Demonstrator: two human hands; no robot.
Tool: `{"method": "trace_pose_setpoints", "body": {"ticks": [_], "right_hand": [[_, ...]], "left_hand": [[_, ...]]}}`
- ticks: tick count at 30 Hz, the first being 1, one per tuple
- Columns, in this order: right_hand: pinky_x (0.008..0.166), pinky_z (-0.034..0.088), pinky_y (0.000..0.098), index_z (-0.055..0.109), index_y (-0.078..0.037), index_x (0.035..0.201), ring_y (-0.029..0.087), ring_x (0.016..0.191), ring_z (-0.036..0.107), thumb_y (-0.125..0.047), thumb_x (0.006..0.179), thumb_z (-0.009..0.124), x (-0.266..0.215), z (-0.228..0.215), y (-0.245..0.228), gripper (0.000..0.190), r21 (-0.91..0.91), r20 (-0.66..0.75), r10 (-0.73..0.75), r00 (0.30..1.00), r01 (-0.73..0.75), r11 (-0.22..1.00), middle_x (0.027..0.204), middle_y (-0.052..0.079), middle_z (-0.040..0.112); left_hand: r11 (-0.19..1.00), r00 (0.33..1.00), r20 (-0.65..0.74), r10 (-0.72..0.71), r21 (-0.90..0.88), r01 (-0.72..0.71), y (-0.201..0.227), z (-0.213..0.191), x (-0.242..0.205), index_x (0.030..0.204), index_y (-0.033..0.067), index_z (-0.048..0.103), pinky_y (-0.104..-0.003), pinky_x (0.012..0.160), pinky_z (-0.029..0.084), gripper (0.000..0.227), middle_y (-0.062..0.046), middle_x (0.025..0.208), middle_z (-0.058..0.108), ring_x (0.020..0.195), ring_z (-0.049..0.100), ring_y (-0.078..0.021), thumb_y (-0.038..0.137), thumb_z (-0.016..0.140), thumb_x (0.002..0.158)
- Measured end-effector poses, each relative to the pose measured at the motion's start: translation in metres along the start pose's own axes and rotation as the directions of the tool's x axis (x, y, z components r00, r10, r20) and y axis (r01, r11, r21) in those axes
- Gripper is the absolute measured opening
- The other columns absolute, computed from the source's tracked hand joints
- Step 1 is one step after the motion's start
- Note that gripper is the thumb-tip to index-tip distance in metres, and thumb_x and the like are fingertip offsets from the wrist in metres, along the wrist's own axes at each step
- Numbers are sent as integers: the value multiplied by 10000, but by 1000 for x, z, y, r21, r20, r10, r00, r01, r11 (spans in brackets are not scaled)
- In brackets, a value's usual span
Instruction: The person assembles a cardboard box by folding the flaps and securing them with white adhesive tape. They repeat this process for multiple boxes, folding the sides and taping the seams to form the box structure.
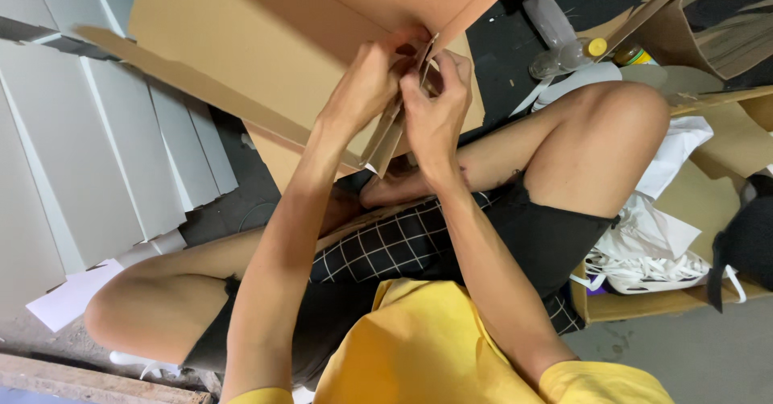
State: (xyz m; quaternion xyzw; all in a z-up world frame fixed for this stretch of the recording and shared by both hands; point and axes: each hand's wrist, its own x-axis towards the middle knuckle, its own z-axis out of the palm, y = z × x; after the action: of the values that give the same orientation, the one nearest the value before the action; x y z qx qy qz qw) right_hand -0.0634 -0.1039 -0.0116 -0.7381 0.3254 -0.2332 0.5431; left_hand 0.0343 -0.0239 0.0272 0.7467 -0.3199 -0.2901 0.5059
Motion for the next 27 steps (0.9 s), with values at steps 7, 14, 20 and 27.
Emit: {"method": "trace_pose_setpoints", "body": {"ticks": [7, 14, 20, 27], "right_hand": [[657, 409, 347, 437, -31, 773, 218, 739, 474, 51, 811, 559, 15, 8, -5, 152, -89, 21, -124, 992, 126, 988, 874, 96, 441], [646, 348, 308, 504, -44, 795, 158, 767, 435, 85, 847, 492, 36, 9, -4, 140, 2, 158, -99, 983, 100, 995, 875, 47, 451], [645, 325, 323, 325, -90, 748, 153, 760, 388, 85, 857, 497, 34, 11, -13, 269, 8, 193, -106, 976, 107, 994, 872, 39, 400], [671, 281, 333, 290, -101, 699, 149, 771, 360, 48, 839, 517, 43, 7, -3, 306, -7, 225, -123, 967, 127, 992, 823, 4, 353]], "left_hand": [[964, 997, -70, 29, 267, -9, -34, -3, 24, 785, 50, 501, -385, 593, 310, 162, -102, 764, 526, 703, 383, -232, 14, 549, 935], [967, 940, -304, 157, 242, -84, -71, 6, 24, 1073, 70, 610, -456, 630, 498, 91, -200, 992, 742, 742, 698, -402, 58, 548, 1008], [923, 915, -273, 297, 326, -203, -85, 0, 25, 1152, 53, 650, -484, 620, 531, 184, -193, 1035, 751, 777, 714, -403, 2, 601, 982], [858, 909, -179, 377, 438, -269, -99, -5, 30, 1182, 33, 622, -512, 756, 536, 372, -185, 1135, 716, 981, 684, -439, -39, 683, 822]]}}
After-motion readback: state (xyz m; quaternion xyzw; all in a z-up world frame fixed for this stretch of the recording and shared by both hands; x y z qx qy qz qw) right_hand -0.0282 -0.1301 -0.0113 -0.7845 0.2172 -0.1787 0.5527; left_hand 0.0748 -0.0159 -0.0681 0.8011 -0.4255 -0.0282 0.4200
